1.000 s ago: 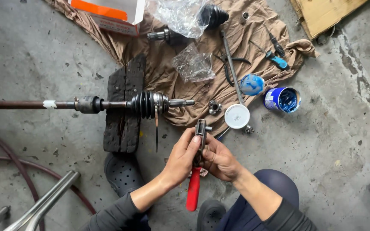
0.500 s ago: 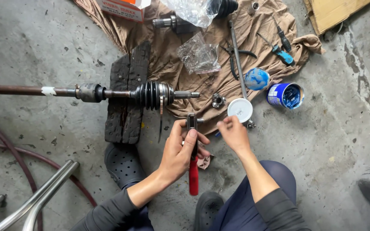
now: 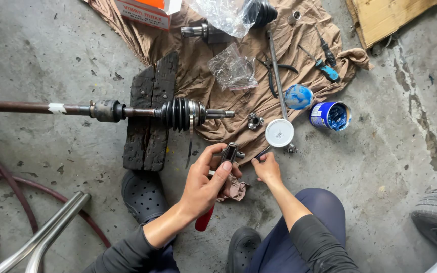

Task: The person sits on the workshop floor and slides a new rubber CV boot onto a driveshaft, positions it over the joint, and uses pliers to tighten a metal boot clamp around the boot. They handle small clamp parts and a cloth while securing the boot in place.

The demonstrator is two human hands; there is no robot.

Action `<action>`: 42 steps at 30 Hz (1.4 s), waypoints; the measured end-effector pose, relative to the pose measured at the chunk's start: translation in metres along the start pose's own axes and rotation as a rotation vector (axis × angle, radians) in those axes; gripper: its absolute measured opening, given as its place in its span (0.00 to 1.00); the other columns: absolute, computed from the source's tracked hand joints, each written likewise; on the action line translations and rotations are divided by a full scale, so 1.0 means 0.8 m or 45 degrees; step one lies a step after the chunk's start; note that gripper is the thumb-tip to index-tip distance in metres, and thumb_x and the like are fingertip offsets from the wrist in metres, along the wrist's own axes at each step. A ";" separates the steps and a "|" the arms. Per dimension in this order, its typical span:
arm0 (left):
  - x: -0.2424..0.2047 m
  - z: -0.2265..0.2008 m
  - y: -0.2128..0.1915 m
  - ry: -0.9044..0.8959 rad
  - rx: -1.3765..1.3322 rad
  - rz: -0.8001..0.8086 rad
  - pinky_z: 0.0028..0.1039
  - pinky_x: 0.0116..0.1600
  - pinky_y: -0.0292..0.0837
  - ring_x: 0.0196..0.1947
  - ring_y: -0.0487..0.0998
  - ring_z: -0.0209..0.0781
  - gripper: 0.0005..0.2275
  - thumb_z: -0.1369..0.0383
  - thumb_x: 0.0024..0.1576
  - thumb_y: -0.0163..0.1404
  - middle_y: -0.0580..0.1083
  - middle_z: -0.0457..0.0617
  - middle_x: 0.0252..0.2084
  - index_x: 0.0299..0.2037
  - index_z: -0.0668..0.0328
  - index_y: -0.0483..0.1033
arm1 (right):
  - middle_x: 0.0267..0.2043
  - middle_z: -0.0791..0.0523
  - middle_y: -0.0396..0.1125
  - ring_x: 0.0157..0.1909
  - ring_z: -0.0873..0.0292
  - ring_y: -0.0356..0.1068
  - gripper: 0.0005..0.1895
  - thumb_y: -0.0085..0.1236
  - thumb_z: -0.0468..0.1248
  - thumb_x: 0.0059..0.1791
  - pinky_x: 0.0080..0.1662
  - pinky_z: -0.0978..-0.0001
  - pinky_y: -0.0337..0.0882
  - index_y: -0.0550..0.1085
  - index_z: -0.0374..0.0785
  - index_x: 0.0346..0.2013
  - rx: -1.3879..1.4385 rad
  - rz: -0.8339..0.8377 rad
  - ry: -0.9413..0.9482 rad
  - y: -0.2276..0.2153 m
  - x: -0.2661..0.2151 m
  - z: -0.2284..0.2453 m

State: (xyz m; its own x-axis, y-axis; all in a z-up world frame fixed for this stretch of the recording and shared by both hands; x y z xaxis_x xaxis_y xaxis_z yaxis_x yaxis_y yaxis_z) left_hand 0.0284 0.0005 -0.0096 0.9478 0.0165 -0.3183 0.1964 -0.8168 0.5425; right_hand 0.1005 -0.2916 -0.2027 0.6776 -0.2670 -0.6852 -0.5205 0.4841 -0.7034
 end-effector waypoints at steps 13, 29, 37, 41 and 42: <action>0.002 -0.008 -0.022 -0.054 0.009 -0.141 0.18 0.24 0.66 0.20 0.71 0.26 0.19 0.66 0.65 0.48 0.80 0.52 0.37 0.64 0.66 0.65 | 0.26 0.54 0.59 0.29 0.49 0.69 0.13 0.47 0.45 0.49 0.32 0.53 0.74 0.69 0.38 0.34 0.627 0.785 0.519 -0.048 -0.089 -0.011; -0.002 -0.025 -0.022 -0.100 0.171 0.079 0.20 0.23 0.69 0.20 0.72 0.26 0.21 0.65 0.64 0.48 0.80 0.51 0.35 0.64 0.69 0.65 | 0.38 0.58 0.66 0.42 0.52 0.62 0.18 0.58 0.33 0.43 0.47 0.57 0.60 0.80 0.50 0.46 -0.915 -0.264 -1.820 -0.270 -0.270 0.310; -0.006 -0.033 -0.020 -0.124 0.171 0.121 0.20 0.22 0.67 0.18 0.71 0.26 0.20 0.65 0.63 0.49 0.80 0.51 0.33 0.64 0.69 0.67 | 0.37 0.57 0.66 0.43 0.52 0.63 0.18 0.62 0.37 0.39 0.46 0.57 0.61 0.80 0.48 0.44 -1.068 -0.157 -1.903 -0.252 -0.269 0.324; -0.006 -0.031 -0.020 -0.129 0.190 0.136 0.20 0.22 0.67 0.18 0.71 0.26 0.21 0.65 0.63 0.49 0.80 0.51 0.33 0.64 0.68 0.67 | 0.36 0.56 0.66 0.44 0.52 0.64 0.17 0.62 0.38 0.39 0.45 0.56 0.62 0.80 0.48 0.43 -1.180 -0.185 -1.943 -0.244 -0.274 0.326; -0.006 -0.029 -0.020 -0.122 0.210 0.147 0.20 0.23 0.67 0.19 0.71 0.26 0.20 0.65 0.64 0.49 0.80 0.51 0.33 0.64 0.68 0.67 | 0.36 0.55 0.66 0.43 0.52 0.65 0.18 0.62 0.38 0.39 0.44 0.56 0.62 0.80 0.47 0.44 -1.217 -0.190 -1.955 -0.242 -0.276 0.326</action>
State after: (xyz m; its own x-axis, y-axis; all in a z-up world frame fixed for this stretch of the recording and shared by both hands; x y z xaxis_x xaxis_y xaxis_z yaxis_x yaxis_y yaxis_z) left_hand 0.0265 0.0270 0.0017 0.9318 -0.1313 -0.3383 0.0367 -0.8934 0.4478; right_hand 0.1869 -0.1090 0.1341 0.2780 0.9306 -0.2383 -0.1282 -0.2099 -0.9693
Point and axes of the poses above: each hand's wrist, its own x-axis towards the middle knuckle, its own y-axis out of the palm, z = x × y, the point moved 3 cm from there along x, towards the middle knuckle
